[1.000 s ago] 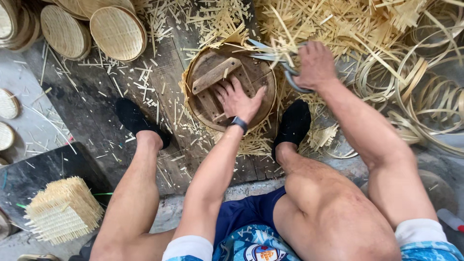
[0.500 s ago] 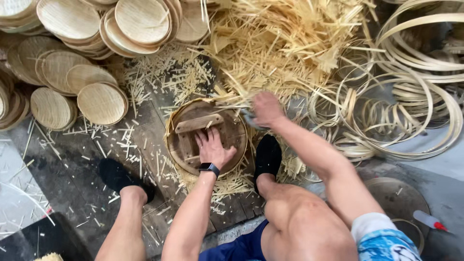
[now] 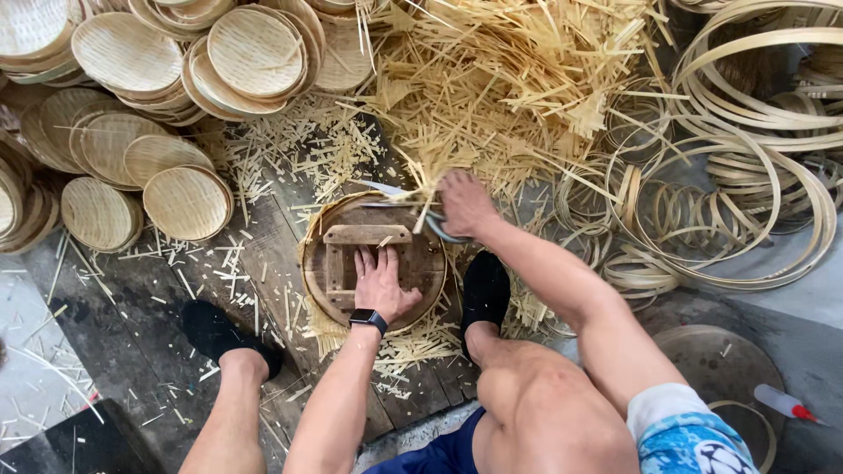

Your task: The person sits on the floor and repeatedly places a woven bamboo mat into a circular frame, then uses shears to trim the excess mat around the frame's edge. The finished plates are stacked nearby.

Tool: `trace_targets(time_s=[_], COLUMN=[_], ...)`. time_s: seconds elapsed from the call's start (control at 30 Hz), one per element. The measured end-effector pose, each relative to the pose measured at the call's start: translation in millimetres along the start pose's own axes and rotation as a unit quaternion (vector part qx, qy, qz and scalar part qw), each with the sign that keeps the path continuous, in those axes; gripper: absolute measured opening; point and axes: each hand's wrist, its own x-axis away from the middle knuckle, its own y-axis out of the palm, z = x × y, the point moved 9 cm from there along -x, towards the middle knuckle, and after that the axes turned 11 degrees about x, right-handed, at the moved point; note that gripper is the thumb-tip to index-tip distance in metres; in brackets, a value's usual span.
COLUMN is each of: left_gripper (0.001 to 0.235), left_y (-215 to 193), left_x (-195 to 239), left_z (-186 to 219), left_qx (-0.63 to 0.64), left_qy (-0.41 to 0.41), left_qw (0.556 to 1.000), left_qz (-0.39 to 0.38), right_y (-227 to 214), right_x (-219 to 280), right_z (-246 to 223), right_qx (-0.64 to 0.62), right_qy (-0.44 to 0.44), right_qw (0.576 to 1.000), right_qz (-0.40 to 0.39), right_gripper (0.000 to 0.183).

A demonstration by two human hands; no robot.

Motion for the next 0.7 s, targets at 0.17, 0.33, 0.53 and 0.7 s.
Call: trace_targets(time_s=[0.17, 0.33, 0.53, 0.7], left_gripper=[0.118, 0.110, 0.112, 0.108], left_y=[-3.1, -7.5, -3.8, -1.9], left_x=[5.7, 10.7, 15.3, 20.3], left_z=[-2.3, -2.0, -2.6, -8.8], left_qx=[-0.050, -0.061, -0.073, -0.113], left_qy=[0.047, 0.090, 0.101, 0.163], left_qw=[0.996, 0.991, 0.989, 0.974], left_qz=[-0.048, -0.076, -0.084, -0.110], right_y=[24.2, 24.3, 30.3, 63.0], right_x=[12.5, 29.1, -1.2, 28.7], right_z=[18.4, 28.1, -6.5, 21.5], right_qx=[-0.046, -0.022, -0.025, -0.072], right_qy=[0.004, 0.012, 0.016, 0.016], right_qw=[0.996, 0.999, 0.999, 0.995], right_qz=[-0.074, -0.039, -0.034, -0.067], right_gripper=[0.044, 0.041, 0.037, 0.024])
